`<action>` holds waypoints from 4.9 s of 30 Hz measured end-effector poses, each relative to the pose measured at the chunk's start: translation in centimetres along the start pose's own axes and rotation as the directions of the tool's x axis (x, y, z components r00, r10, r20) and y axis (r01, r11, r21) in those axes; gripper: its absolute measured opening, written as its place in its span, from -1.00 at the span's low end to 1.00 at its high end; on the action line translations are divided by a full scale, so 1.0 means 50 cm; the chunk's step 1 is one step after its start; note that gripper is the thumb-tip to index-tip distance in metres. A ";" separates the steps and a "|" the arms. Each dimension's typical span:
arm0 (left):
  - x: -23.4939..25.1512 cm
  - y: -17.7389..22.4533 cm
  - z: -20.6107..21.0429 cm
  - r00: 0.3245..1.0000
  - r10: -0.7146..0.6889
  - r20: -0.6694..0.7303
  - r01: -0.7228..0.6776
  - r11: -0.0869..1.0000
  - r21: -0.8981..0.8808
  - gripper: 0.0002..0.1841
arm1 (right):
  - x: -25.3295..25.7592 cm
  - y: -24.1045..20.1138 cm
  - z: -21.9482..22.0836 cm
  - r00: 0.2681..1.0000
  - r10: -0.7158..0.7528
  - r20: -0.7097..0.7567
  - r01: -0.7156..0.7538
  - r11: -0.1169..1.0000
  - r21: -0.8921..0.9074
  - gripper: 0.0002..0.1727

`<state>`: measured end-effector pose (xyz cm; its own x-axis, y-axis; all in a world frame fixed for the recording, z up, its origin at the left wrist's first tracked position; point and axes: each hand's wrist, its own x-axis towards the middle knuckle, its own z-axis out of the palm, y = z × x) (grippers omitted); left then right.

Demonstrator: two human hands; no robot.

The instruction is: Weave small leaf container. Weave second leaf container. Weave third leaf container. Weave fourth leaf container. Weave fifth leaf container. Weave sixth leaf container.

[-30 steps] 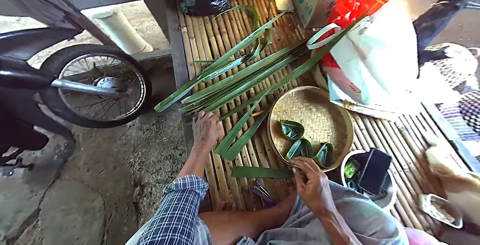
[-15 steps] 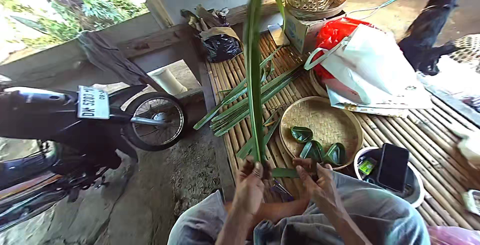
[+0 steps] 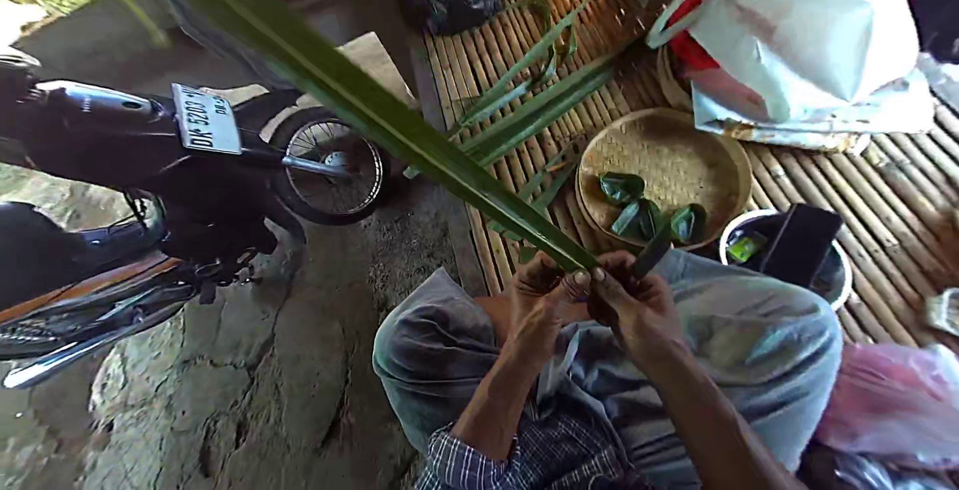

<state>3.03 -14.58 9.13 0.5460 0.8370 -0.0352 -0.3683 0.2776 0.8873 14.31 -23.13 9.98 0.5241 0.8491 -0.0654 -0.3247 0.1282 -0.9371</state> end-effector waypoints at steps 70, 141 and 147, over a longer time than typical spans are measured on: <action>-0.016 0.237 0.034 0.917 -0.247 0.314 0.060 0.861 0.505 -0.83 | -0.050 -0.106 -0.020 0.907 -0.077 0.415 0.052 0.996 0.071 -0.66; -0.032 0.234 0.030 0.653 -0.560 0.510 0.499 0.825 0.267 -0.83 | -0.103 -0.072 -0.062 0.882 -0.041 0.469 -0.189 0.882 0.431 -0.69; -0.034 0.233 0.032 0.655 -0.556 0.513 0.481 0.829 0.284 -0.83 | -0.105 -0.073 -0.059 0.886 -0.048 0.461 -0.195 0.864 0.464 -0.76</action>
<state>-1.01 -13.54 20.29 0.9478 0.1521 -0.2802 0.1709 0.4994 0.8493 15.06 -29.59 12.75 0.1172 0.9825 0.1447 -0.7481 0.1832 -0.6378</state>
